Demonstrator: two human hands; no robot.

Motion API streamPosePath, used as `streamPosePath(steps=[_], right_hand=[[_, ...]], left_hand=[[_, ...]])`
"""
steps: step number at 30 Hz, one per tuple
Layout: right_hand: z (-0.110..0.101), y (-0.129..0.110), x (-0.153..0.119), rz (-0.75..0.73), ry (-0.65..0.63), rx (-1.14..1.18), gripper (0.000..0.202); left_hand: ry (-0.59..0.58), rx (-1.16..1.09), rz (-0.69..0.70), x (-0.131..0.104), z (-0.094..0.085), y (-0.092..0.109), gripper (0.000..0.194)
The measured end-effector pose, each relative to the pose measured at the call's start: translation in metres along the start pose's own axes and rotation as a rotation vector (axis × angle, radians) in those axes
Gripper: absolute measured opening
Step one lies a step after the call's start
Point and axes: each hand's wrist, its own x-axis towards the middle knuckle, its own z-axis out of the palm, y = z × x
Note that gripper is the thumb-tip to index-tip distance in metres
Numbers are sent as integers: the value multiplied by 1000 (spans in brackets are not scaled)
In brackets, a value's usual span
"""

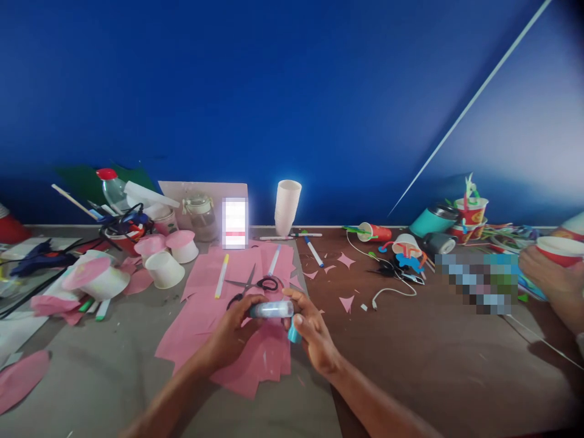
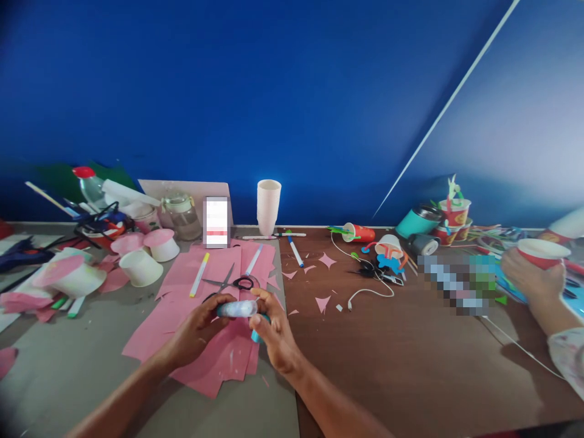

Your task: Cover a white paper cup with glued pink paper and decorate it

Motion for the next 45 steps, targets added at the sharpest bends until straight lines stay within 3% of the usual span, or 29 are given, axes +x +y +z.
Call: streamPosePath(steps=[2, 5, 9, 15, 31, 39, 45], right_hand=[[-4, -4, 2, 17, -29, 174, 50], [-11, -11, 9, 49, 31, 305, 36], [-15, -16, 14, 94, 57, 295, 30], [-12, -18, 14, 79, 39, 340, 41], [-5, -14, 10, 54, 82, 271, 42], [-18, -10, 16, 11, 280, 225, 37], [-20, -10, 18, 71, 207, 327, 37]], left_hand=[[-4, -155, -11, 2, -5, -4, 35], [-31, -262, -5, 2, -10, -7, 42], [-59, -223, -1, 0, -12, -8, 39], [-102, -234, -22, 0, -12, -9, 37], [-58, -134, -100, 2, -8, -9, 38], [-70, -177, -105, -1, -10, -15, 43], [-29, -150, -87, 0, -11, -16, 43]])
